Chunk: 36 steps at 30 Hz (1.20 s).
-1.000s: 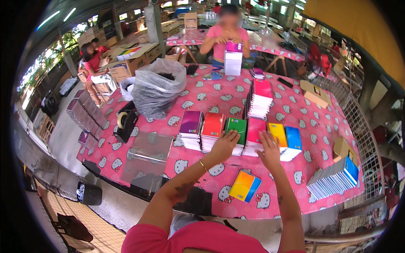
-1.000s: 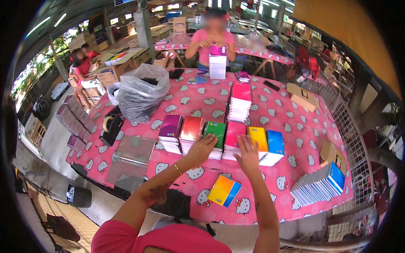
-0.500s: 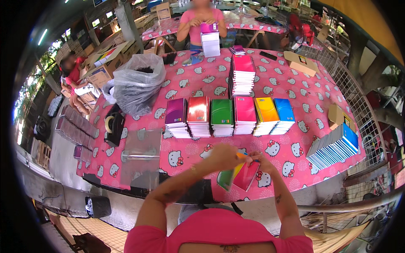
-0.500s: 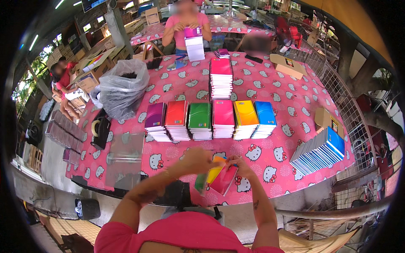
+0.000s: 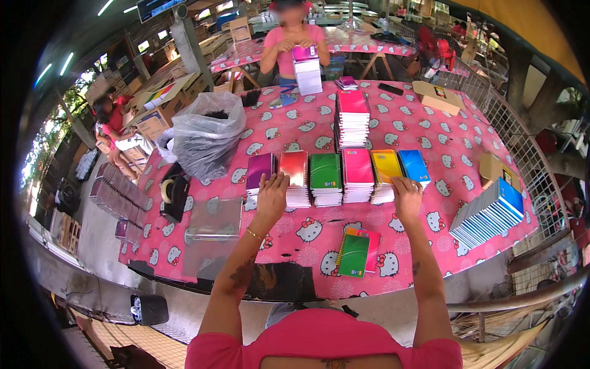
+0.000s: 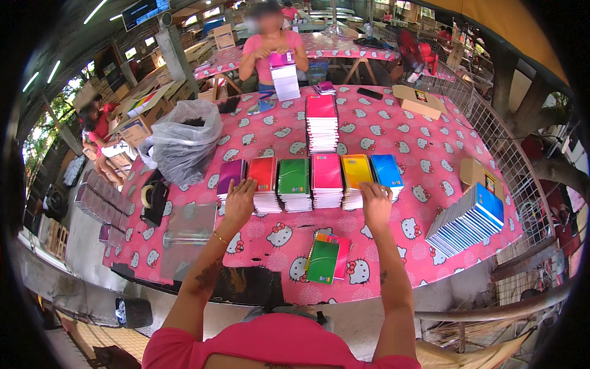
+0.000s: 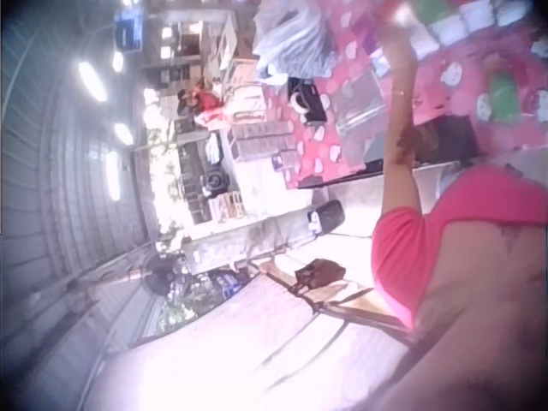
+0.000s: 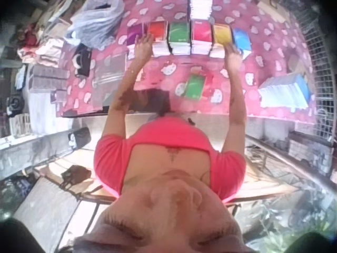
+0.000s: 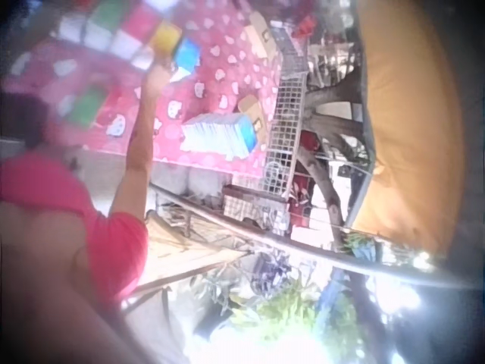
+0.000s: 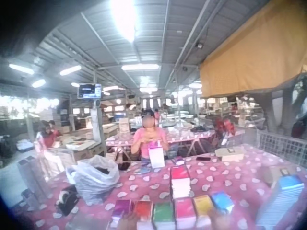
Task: The person repeatedly picks up small spiral-bound notebooks from a stack, places them into clear plastic sleeves, and seals the sleeves using a tape dispenser. The packaged notebooks are then set aside on the table.
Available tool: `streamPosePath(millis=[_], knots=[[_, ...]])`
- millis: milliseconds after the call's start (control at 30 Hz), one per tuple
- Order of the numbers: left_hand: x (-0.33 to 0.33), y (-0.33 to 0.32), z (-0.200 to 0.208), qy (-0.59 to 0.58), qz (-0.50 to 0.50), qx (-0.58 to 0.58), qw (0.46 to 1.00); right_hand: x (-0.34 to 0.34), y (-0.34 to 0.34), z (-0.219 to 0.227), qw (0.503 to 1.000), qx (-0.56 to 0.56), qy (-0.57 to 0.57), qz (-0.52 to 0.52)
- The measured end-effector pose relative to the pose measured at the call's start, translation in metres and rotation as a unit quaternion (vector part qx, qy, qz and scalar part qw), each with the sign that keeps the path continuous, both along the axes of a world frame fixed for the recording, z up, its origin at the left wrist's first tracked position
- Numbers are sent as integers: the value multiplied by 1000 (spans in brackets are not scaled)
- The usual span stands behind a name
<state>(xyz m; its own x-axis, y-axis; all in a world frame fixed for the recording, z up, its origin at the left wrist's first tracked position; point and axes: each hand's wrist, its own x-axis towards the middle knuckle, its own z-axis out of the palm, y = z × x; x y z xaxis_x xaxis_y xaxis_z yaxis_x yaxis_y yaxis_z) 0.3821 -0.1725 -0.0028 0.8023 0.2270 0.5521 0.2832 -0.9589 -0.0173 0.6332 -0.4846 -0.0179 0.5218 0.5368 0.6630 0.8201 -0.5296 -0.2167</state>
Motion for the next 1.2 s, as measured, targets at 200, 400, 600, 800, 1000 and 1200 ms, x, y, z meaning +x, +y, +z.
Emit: streamPosePath(millis=[200, 400, 600, 800, 1000, 1200], knots=[[-37, -85, 34, -150, -132, -136, 970, -143, -56, -41, 985, -50, 30, 163], [-59, -184, -91, 55, -337, -156, 927, -123, -41, -79, 805, 351, 469, 90], [30, -114, -39, -61, -182, -160, 968, -47, 54, 7, 998, 19, -10, 54], [22, -18, -16, -26, 4, -23, 999, -75, 17, 12, 986, -46, -38, 157], [0, -51, 61, -138, -49, -109, 983, -177, -73, -55, 961, -109, 175, 184], [10, -121, 130, 139, -136, -399, 896, -102, -53, -48, 987, 35, 142, 59]])
